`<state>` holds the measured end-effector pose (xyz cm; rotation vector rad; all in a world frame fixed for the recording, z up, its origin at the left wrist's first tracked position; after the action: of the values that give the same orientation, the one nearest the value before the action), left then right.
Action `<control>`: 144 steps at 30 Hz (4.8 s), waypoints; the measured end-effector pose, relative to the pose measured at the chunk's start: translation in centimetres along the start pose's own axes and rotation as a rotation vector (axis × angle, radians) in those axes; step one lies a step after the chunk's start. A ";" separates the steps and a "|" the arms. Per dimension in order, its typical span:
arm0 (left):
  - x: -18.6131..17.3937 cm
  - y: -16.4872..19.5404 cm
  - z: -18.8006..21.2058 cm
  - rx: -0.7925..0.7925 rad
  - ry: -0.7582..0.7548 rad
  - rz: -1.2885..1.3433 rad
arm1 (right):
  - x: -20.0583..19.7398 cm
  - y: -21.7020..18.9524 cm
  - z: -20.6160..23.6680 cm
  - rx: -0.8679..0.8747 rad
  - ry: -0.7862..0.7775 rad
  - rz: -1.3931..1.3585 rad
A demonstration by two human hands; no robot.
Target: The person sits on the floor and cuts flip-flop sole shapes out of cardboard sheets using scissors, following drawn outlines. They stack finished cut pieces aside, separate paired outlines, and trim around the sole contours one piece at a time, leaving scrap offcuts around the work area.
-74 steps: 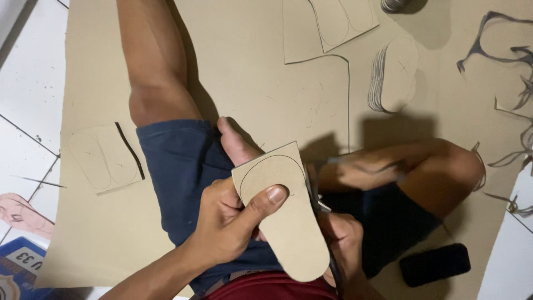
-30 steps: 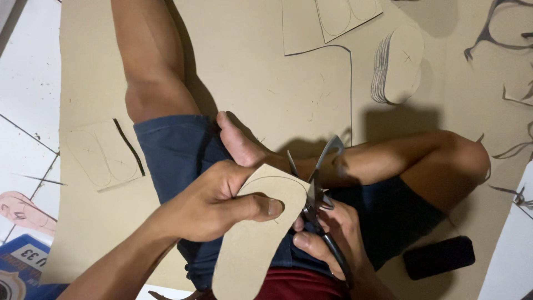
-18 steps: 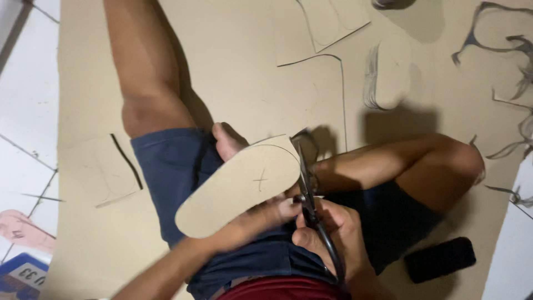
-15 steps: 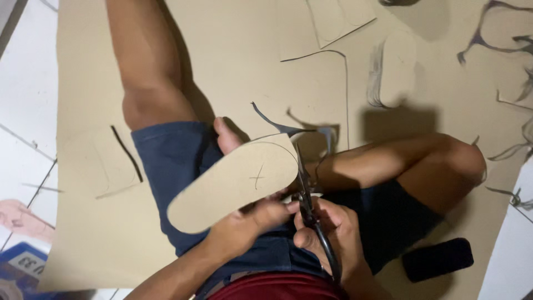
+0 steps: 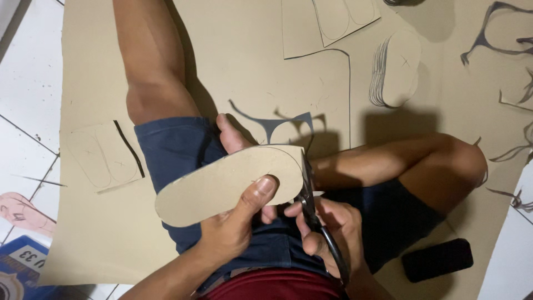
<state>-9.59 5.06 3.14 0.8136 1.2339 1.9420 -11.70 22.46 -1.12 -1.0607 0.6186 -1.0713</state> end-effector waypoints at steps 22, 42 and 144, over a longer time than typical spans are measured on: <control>0.3 1.2 -0.4 -0.003 -0.297 -0.136 | 0.4 -0.9 -0.1 -0.076 -0.074 0.004; 0.2 2.1 -1.8 -0.056 -0.484 -0.041 | -0.3 1.4 0.5 0.037 -0.107 0.027; 7.0 -6.8 -14.1 0.607 -0.178 -1.611 | -21.6 0.9 -12.5 -0.119 0.705 0.018</control>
<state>-23.32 5.93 -7.08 0.0375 1.5610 0.1999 -30.20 37.54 -8.53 -0.7567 1.2625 -1.4102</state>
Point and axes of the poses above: each hand's wrist, its own z-axis away from the middle knuckle, its own x-axis out of the palm, y = z × x, the point moved 10 cm from there along -z, towards the middle knuckle, and after that the axes turned 12 degrees about y, right-handed, at the moved point
